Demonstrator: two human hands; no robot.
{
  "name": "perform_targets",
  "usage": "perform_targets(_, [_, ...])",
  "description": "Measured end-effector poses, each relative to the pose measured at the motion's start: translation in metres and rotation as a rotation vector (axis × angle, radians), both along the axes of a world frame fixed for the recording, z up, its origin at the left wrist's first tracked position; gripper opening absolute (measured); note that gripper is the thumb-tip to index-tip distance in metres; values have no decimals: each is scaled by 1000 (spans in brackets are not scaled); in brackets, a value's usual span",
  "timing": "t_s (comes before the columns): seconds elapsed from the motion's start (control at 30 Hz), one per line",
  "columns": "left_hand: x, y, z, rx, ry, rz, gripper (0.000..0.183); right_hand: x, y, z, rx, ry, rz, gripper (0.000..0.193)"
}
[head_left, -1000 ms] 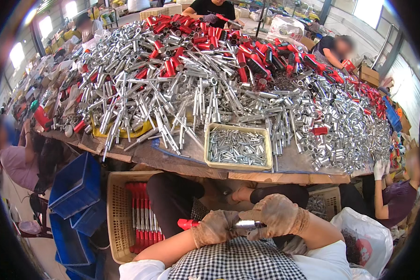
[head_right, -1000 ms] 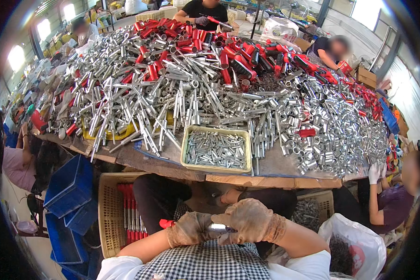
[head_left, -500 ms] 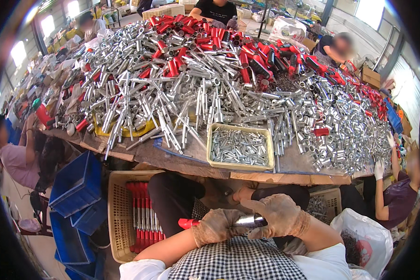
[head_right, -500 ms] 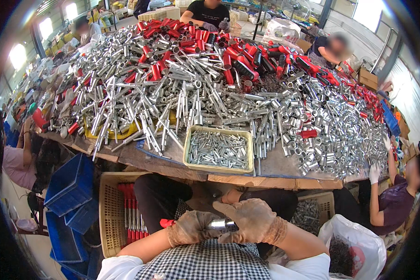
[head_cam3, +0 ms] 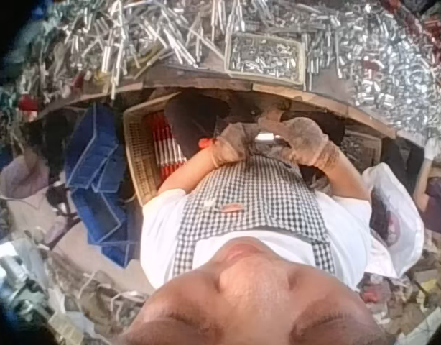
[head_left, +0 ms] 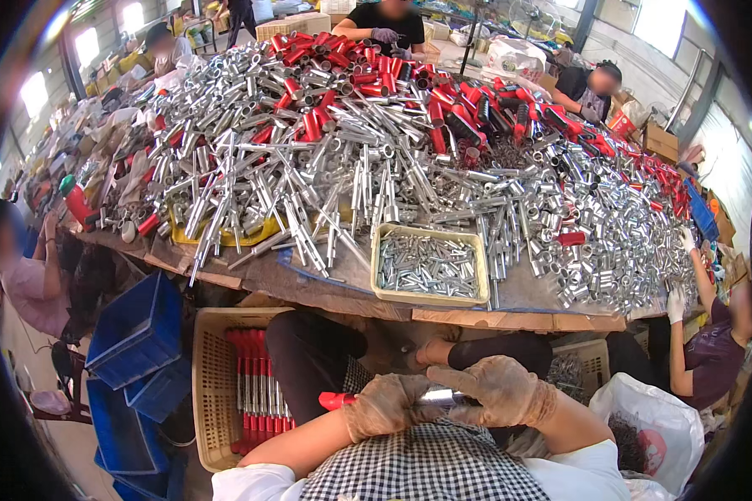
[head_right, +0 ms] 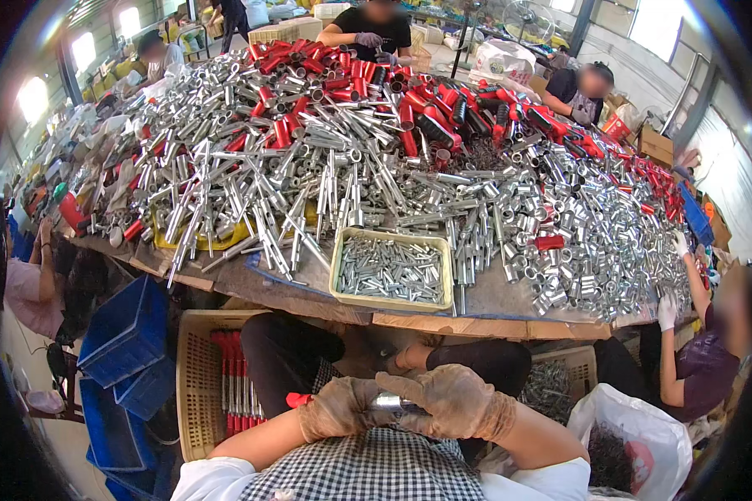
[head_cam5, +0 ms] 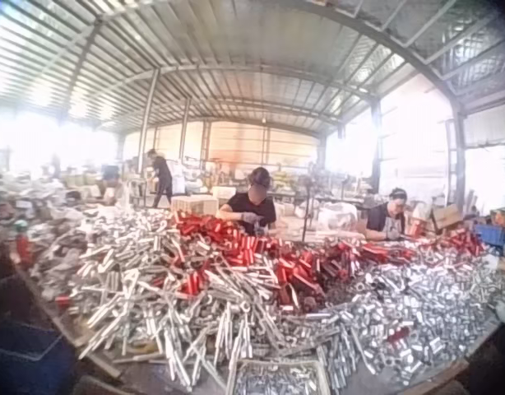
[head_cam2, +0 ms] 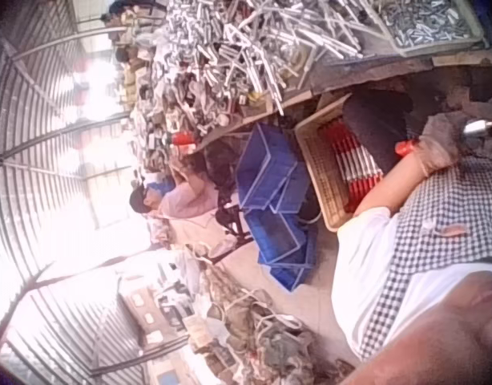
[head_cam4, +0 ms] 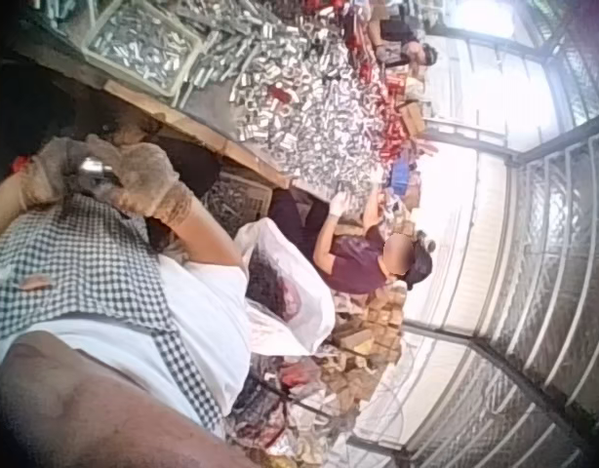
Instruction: The worker is assembling metal shafts into red plastic handles at a factory workstation, placing completed pieces into a bin.
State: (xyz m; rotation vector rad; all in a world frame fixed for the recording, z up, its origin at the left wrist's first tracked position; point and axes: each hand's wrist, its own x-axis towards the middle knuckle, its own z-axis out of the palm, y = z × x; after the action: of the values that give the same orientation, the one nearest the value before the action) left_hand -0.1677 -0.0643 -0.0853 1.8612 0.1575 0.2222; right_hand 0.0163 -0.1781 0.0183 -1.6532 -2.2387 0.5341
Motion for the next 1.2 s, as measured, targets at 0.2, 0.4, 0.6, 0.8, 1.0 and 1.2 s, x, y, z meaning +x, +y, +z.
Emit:
perform_targets(0.2, [-5,3,22,131,111,-42,44,14,-11,-7,-197,-64,-7,65])
perform_targets(0.4, [-4,2,7,36,73,15,43,7,-5,-17,182,43,-89,62])
perform_targets(0.6, [3,-2,17,202,149,-102,42,15,-8,-29,235,97,-50,66])
perform_targets(0.8, [-1,-1,13,84,29,-51,41,4,0,-11,201,79,80,69])
perform_targets(1.0, [1,2,19,218,202,-75,39,18,-7,-29,-46,144,-28,56])
perform_targets(1.2, [0,5,-11,-93,74,-32,39,8,-5,-17,96,13,-163,67])
